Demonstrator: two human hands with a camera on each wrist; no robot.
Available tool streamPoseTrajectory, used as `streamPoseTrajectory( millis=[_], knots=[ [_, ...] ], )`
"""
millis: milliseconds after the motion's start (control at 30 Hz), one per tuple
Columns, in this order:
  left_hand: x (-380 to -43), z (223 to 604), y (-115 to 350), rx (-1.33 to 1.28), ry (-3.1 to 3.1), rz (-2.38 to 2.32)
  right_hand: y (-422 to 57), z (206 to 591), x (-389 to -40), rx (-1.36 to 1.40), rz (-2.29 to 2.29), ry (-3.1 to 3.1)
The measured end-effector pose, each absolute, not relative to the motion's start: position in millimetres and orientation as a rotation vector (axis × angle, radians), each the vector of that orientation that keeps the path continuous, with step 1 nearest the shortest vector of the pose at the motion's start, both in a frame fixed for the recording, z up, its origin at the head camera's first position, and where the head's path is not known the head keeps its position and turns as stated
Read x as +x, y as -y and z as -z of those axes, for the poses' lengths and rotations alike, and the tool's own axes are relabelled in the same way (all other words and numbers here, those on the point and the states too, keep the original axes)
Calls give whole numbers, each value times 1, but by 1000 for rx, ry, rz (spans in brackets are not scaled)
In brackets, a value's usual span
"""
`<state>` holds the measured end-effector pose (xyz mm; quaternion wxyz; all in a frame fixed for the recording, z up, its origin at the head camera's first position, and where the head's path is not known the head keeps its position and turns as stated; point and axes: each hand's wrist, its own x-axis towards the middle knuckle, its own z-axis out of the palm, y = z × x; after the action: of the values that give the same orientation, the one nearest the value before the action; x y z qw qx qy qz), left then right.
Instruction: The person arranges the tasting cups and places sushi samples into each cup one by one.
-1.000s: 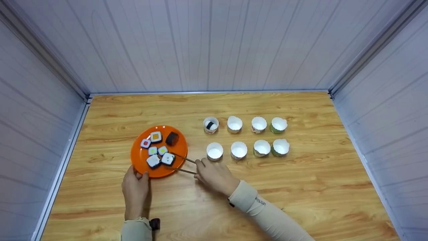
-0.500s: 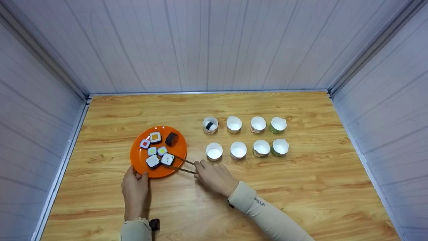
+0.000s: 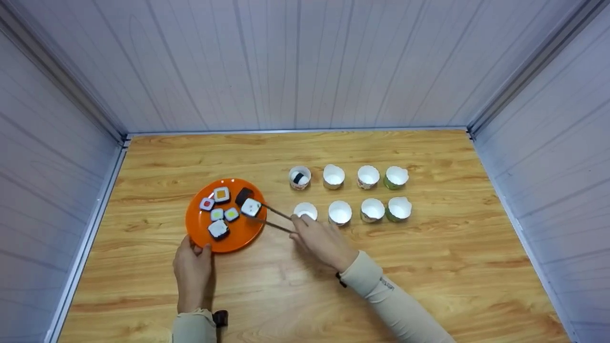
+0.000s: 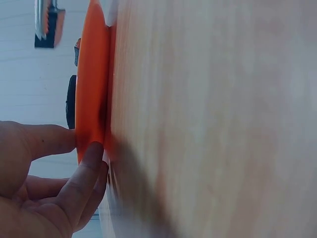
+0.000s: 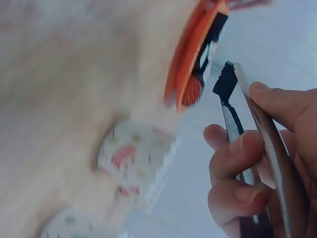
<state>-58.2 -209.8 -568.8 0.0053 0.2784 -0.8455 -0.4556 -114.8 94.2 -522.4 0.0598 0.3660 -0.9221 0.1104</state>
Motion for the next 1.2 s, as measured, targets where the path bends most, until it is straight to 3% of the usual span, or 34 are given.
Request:
streamPoseTrajectory(
  millis=[300, 767, 1200],
  knots=[
    [-57, 570, 209, 811, 2645, 1343, -140, 511, -133, 950, -420, 2757],
    [-61, 568, 209, 924, 2661, 1379, -205, 510, -150, 574, -352, 2815],
    [-60, 569, 211, 875, 2656, 1369, -217, 516, -158, 450, -364, 3005]
  ],
)
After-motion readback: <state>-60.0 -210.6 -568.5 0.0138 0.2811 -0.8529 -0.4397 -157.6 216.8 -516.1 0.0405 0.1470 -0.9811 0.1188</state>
